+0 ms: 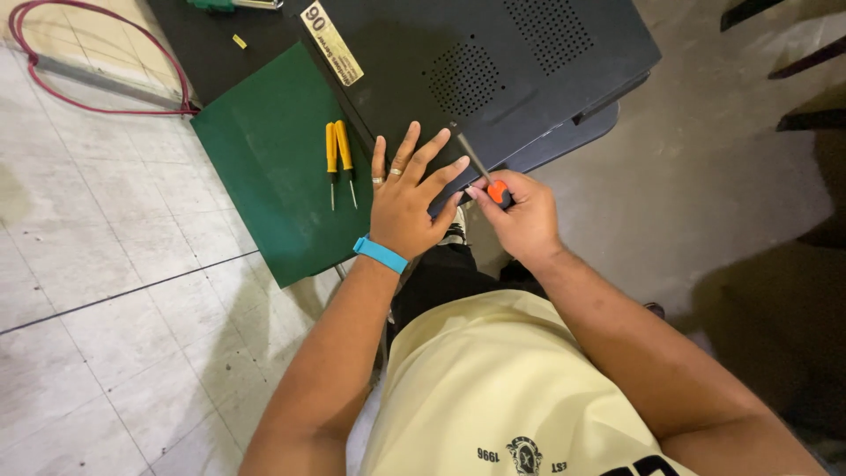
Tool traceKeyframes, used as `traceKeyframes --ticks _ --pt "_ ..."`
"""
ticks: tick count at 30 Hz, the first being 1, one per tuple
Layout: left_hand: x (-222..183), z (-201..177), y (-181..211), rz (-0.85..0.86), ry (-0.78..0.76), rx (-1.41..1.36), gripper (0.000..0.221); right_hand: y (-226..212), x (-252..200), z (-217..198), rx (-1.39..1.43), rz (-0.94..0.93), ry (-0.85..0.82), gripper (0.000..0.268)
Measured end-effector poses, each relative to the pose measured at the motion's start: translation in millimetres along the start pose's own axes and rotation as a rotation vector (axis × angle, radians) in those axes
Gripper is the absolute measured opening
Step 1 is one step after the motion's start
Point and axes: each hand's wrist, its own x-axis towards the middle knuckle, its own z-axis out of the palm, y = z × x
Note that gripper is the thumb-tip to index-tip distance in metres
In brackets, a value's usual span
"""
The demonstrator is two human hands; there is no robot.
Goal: The person is finishing internal adjustments and then placing and screwing the side panel onto a desktop computer case.
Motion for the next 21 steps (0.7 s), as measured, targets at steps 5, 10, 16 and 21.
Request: traceKeyframes --ticks 5,10,16,21 --pt "4.3 -4.8 -0.1 0.004 -0.003 -0.013 0.03 1.6 5.1 0.2 0.069 0.026 -0.03 0.008" --pt "7.0 -6.4 -2.1 0.055 0.021 0.038 0.026 4.2 7.9 -1.2 0.083 0.103 -0.066 0.01" --pt "17.2 6.4 -14.3 0.238 0.022 0.064 0.013 10.8 6.9 5.1 0.154 0.219 -0.048 0.01" --pt "39.8 -15.9 -1.1 0.392 0.052 0.118 0.011 31.8 0.1 14.7 0.332 0.41 -0.035 0.009"
